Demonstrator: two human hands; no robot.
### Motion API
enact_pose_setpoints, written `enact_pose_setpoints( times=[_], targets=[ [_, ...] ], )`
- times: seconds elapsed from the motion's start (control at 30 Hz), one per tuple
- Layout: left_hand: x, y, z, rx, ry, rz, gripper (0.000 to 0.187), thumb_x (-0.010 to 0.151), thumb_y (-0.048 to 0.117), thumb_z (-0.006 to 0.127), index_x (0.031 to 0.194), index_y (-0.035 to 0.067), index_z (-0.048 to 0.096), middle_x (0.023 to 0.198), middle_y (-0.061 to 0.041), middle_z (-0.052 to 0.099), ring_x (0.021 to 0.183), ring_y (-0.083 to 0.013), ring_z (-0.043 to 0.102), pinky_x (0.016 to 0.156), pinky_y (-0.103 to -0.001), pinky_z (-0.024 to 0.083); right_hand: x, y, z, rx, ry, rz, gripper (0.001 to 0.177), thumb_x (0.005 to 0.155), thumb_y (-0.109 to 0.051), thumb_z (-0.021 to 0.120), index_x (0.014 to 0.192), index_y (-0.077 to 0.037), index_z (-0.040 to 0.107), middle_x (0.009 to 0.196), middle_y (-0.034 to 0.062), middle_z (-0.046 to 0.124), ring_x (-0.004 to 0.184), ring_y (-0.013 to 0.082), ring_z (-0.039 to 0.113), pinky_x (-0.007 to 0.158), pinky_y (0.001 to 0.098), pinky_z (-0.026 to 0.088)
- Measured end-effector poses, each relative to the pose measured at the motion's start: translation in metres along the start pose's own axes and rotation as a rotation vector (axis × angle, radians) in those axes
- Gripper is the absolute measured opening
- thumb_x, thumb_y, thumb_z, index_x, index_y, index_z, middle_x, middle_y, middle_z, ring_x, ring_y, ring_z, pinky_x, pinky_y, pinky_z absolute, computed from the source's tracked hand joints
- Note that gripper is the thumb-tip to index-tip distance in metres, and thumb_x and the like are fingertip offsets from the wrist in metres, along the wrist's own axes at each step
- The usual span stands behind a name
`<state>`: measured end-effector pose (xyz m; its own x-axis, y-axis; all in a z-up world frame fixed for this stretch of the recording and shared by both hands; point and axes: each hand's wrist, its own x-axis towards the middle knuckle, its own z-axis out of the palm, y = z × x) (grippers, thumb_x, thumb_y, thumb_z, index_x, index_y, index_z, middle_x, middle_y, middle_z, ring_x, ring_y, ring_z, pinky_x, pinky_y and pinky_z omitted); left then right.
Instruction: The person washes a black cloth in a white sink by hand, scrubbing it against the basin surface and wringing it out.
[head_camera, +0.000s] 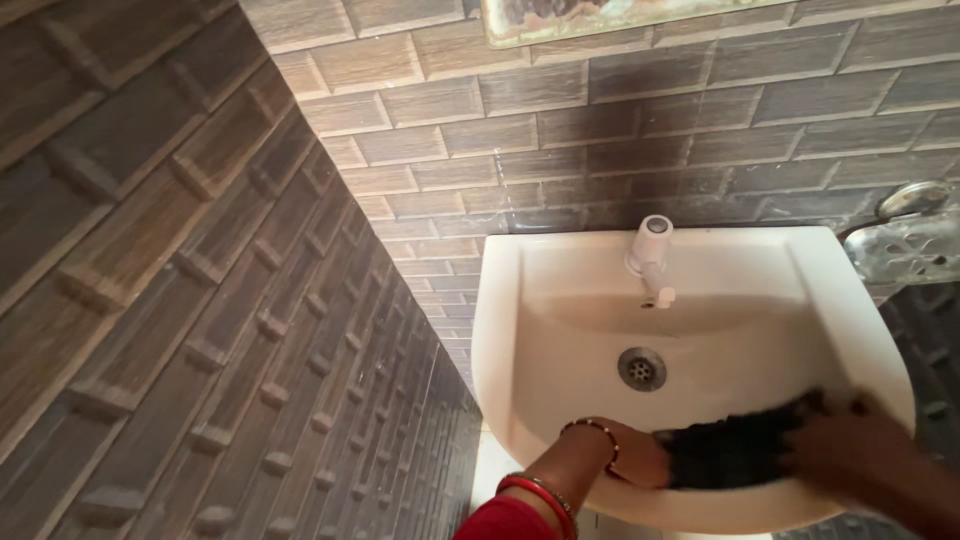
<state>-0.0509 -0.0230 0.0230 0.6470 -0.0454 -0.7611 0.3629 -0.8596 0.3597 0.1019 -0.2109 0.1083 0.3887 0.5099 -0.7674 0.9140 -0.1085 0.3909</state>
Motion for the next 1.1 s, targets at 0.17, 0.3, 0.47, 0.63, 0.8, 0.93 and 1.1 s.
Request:
enact_pose_setpoints(
  times=[0.17,0.3,0.47,0.63,0.8,0.93,1.1],
  targets=[
    [0.048,0.037,0.009,0.092,-0.002,-0.112,0.094,0.091,0.065,0.05,0.165,0.023,0.012,0.171,-0.025,-0.011,0.158,-0.0489,-0.011,0.121,-0.066,0.003,0.022,0.011,0.014,-0.033,0.342,0.229,0.046,0.1,-0.037,0.049,0.141,-0.018,0.054,0.163,0.0067,0.034,0.158,0.029,0.022,0.129,0.0606,0.015],
    [0.091,0.066,0.008,0.105,0.028,-0.256,0.096,0.092,0.068,0.048,0.166,0.021,0.009,0.171,-0.025,-0.011,0.157,-0.0499,-0.011,0.121,-0.067,0.0,0.067,0.013,0.012,-0.128,0.274,0.254,0.061,0.103,-0.03,0.049,0.154,-0.003,0.031,0.166,0.019,0.015,0.155,0.0374,0.013,0.123,0.0571,0.011],
    [0.114,0.056,0.002,0.078,0.053,-0.372,0.099,0.093,0.072,0.046,0.166,0.018,0.006,0.171,-0.026,-0.011,0.157,-0.0511,-0.01,0.121,-0.069,-0.004,0.094,0.013,-0.003,-0.06,0.343,0.206,0.072,0.101,-0.044,0.046,0.159,-0.007,0.023,0.169,0.0203,0.013,0.156,0.0383,0.016,0.124,0.0534,0.014],
    [0.137,0.021,0.005,0.049,0.077,-0.454,0.103,0.094,0.075,0.044,0.167,0.016,0.002,0.171,-0.026,-0.011,0.157,-0.0524,-0.01,0.121,-0.07,-0.007,0.136,-0.007,0.0,-0.071,0.446,0.287,0.07,0.101,-0.046,0.047,0.16,-0.014,0.024,0.168,0.0263,0.014,0.153,0.0479,0.019,0.121,0.0604,0.015],
    [0.083,-0.009,-0.01,0.225,0.132,-0.546,0.109,0.092,0.076,0.049,0.169,0.016,0.001,0.173,-0.026,-0.01,0.157,-0.0509,-0.007,0.121,-0.065,-0.009,0.161,-0.019,-0.009,0.108,0.299,0.12,0.083,0.102,-0.063,0.042,0.165,-0.018,0.013,0.168,0.0324,0.001,0.153,0.0551,0.009,0.121,0.0625,0.015],
    [0.043,-0.019,-0.021,0.257,0.157,-0.621,0.099,0.097,0.071,0.04,0.168,0.017,-0.001,0.173,-0.023,-0.011,0.158,-0.047,-0.01,0.121,-0.061,-0.009,0.168,-0.043,-0.019,0.19,0.271,0.031,0.082,0.103,-0.065,0.037,0.167,-0.022,0.007,0.166,0.039,-0.008,0.151,0.0609,0.006,0.121,0.0634,0.016],
    [0.047,-0.035,0.004,0.322,0.22,-0.679,0.088,0.103,0.069,0.028,0.167,0.012,0.008,0.173,-0.027,-0.005,0.158,-0.0468,-0.004,0.123,-0.061,-0.006,0.16,-0.071,-0.019,0.281,0.178,-0.085,0.083,0.105,-0.065,0.033,0.167,-0.022,-0.001,0.166,0.0372,-0.013,0.151,0.062,0.001,0.122,0.065,0.015]
  ],
)
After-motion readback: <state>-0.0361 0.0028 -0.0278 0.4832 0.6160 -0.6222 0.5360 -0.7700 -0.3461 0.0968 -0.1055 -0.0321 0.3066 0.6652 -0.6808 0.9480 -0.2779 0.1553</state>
